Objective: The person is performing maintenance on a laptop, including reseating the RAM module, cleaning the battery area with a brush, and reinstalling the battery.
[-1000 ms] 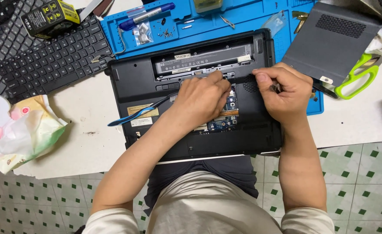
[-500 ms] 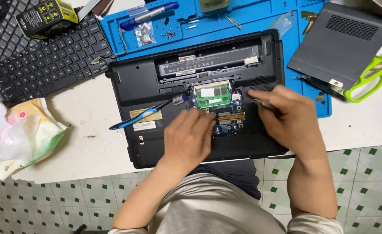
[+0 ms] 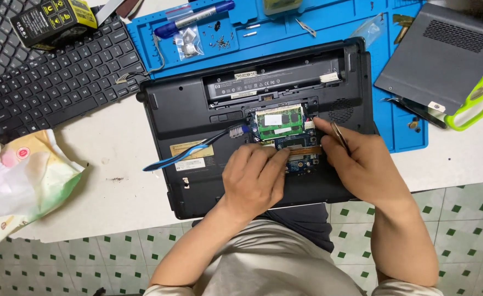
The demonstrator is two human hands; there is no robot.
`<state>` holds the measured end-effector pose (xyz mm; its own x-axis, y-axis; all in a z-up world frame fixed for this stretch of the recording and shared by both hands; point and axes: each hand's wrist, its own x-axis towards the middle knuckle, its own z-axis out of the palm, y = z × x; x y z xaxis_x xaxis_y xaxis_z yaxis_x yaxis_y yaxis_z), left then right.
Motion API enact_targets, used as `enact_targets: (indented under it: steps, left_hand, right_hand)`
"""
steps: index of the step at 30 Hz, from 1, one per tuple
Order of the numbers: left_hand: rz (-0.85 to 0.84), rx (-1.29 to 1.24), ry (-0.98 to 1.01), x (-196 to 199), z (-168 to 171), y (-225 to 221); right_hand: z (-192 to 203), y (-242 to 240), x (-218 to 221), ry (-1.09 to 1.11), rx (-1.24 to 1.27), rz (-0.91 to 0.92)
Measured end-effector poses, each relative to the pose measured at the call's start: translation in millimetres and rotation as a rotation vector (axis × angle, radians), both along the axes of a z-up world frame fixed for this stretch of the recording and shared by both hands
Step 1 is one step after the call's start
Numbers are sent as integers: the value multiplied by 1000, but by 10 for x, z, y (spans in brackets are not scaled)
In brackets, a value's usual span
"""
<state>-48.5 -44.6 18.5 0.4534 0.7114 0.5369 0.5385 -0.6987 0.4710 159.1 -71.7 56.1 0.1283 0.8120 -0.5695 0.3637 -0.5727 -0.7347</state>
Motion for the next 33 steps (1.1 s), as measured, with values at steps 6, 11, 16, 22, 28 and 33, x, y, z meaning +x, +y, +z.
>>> enact_targets:
  steps: [6,11,16,22,28,33]
  left_hand:
    - [-54,-11,-52,-21,-1,2]
    - [-79,-17,-109,-35,15,7]
    - [-85,-32,-136,-42,9,7]
    - [-81,-35,-148,-34,12,14]
    - [-80,-36,-150,-30,23,22]
    - [-7,-6,-233,21,-165,-30]
  right_hand:
    - [6,-15,-148,264,-97,-160]
    - [-51,-73,-175,388,-104,-222]
    - [-68,-82,-172,500,-113,-311]
    - [-7,-49,-160,606,-123,-354]
    - [-7,-84,-116,649,-122,-390]
    - [-196,-282,11,93,334,-212]
